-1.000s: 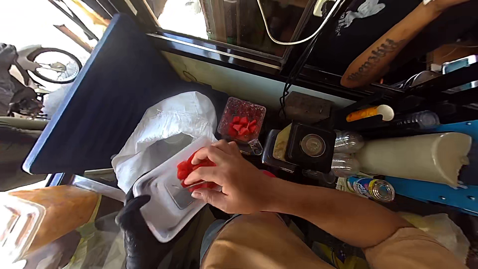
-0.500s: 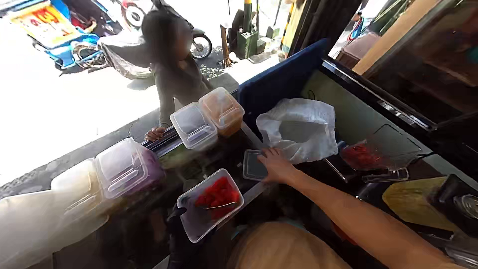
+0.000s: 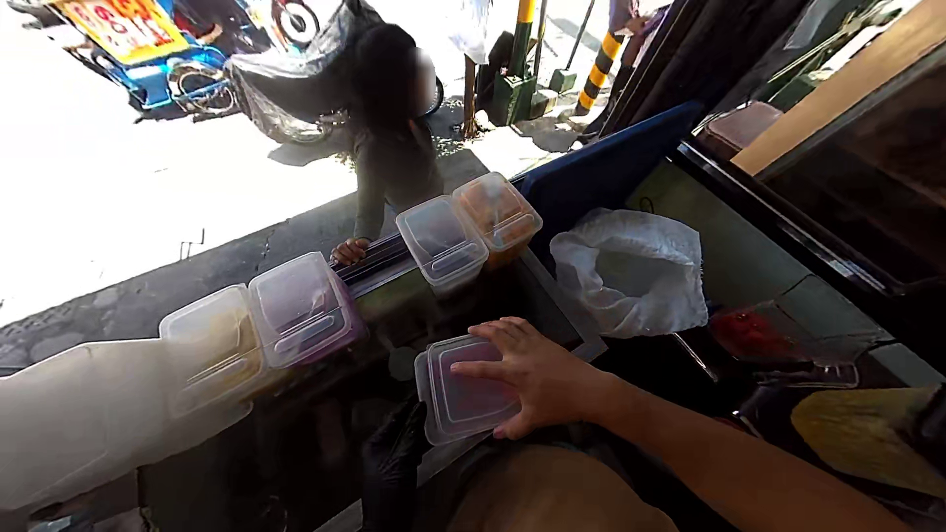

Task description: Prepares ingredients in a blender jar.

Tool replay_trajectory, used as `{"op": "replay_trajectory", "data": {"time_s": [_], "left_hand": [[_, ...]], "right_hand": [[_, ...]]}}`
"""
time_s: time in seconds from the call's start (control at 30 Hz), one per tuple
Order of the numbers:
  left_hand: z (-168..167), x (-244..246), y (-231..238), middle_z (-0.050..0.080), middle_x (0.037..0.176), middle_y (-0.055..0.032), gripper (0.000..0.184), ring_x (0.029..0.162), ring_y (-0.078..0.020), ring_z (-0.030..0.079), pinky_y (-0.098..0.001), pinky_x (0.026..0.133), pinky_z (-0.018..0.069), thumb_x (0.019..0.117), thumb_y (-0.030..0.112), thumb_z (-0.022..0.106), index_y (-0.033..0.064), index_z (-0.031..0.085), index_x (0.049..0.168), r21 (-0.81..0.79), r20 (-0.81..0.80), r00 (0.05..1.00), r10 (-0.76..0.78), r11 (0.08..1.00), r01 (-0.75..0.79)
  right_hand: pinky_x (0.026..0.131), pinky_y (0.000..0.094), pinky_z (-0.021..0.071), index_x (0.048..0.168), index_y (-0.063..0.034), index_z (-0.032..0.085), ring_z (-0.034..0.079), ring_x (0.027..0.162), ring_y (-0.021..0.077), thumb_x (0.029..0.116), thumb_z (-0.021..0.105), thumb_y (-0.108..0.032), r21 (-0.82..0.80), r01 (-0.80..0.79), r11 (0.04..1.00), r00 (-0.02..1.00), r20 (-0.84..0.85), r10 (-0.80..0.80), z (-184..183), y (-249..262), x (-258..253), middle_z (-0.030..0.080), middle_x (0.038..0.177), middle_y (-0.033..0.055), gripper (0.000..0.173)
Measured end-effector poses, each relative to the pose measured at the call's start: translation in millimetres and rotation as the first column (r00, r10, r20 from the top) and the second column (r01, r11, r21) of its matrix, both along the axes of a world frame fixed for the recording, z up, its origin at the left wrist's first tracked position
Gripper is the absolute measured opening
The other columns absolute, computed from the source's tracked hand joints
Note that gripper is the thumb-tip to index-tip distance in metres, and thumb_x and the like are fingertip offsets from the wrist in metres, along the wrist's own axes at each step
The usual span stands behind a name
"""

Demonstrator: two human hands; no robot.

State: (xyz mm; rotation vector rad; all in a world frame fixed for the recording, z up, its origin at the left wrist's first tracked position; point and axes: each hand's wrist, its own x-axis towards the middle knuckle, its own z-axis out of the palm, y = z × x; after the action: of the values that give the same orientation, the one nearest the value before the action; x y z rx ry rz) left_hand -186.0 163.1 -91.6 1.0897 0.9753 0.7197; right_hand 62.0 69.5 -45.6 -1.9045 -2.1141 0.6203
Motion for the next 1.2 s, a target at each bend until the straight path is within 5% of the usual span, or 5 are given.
{"op": "replay_trajectory", "data": {"time_s": [0.57,0.77,0.93,1.1,1.2], "left_hand": [[-28.3,11.4,-21.6,0.073,0.101,-0.0046,0.020,0.094,-0.0071,0.069,-0.0265,0.084,0.0590,0.1012,0.011,0.059,-0.0039,0.071,0.107,0.316,-0.060,0.992,0.109,0.945,-0.085],[-28.9,18.1,-33.1,0.061,0.131,-0.0114,0.037,0.117,-0.0058,0.060,-0.0237,0.100,0.0505,0.1038,0.009,0.049,-0.0105,0.050,0.135,0.212,-0.023,0.993,0.116,0.971,-0.109],[-62.9,17.2,-32.1,0.037,0.156,-0.0230,0.060,0.144,-0.0214,0.039,-0.0375,0.118,0.0370,0.1086,0.029,0.042,-0.0108,0.028,0.151,0.320,0.124,0.992,-0.035,0.947,-0.007],[-38.0,25.0,-7.1,0.044,0.154,-0.0174,0.066,0.139,-0.0171,0.047,-0.0330,0.115,0.0418,0.1037,0.036,0.051,-0.0042,0.034,0.153,0.232,0.029,0.993,-0.112,0.967,0.102],[-5.5,36.9,38.5,0.064,0.126,-0.0144,0.052,0.109,-0.0176,0.066,-0.0345,0.094,0.0572,0.0986,0.015,0.057,0.0007,0.044,0.148,0.190,-0.096,0.966,-0.240,0.948,0.255]], "right_hand": [[0.114,0.0625,0.0324,0.153,-0.0449,0.045,0.040,0.144,0.0376,0.0643,0.083,-0.069,0.041,-0.032,0.999,0.996,0.079,0.029,-1.8,10.7,-18.3,0.040,0.159,0.0174,0.099],[0.122,0.0634,0.0205,0.162,-0.0379,0.029,0.018,0.157,0.0364,0.0747,0.071,-0.079,0.016,0.234,0.972,0.957,-0.177,-0.228,6.4,-19.5,2.7,0.023,0.169,0.0164,0.105],[0.112,0.0445,0.0477,0.163,-0.0179,0.028,0.052,0.137,0.0221,0.0988,0.060,-0.056,-0.503,0.423,0.754,0.386,-0.653,-0.652,-26.4,-51.7,10.5,0.045,0.156,0.0127,0.081],[0.097,0.0466,0.0596,0.164,-0.0195,0.014,0.066,0.120,0.0264,0.1001,0.061,-0.046,-0.613,0.369,0.698,0.023,-0.745,-0.667,-48.3,-53.7,-8.6,0.056,0.143,0.0153,0.084],[0.089,0.0493,0.0626,0.162,-0.0228,0.017,0.069,0.115,0.0315,0.1009,0.061,-0.034,-0.646,0.464,0.606,-0.138,-0.729,-0.670,-47.3,-53.6,-25.9,0.058,0.140,0.0164,0.076]]}}
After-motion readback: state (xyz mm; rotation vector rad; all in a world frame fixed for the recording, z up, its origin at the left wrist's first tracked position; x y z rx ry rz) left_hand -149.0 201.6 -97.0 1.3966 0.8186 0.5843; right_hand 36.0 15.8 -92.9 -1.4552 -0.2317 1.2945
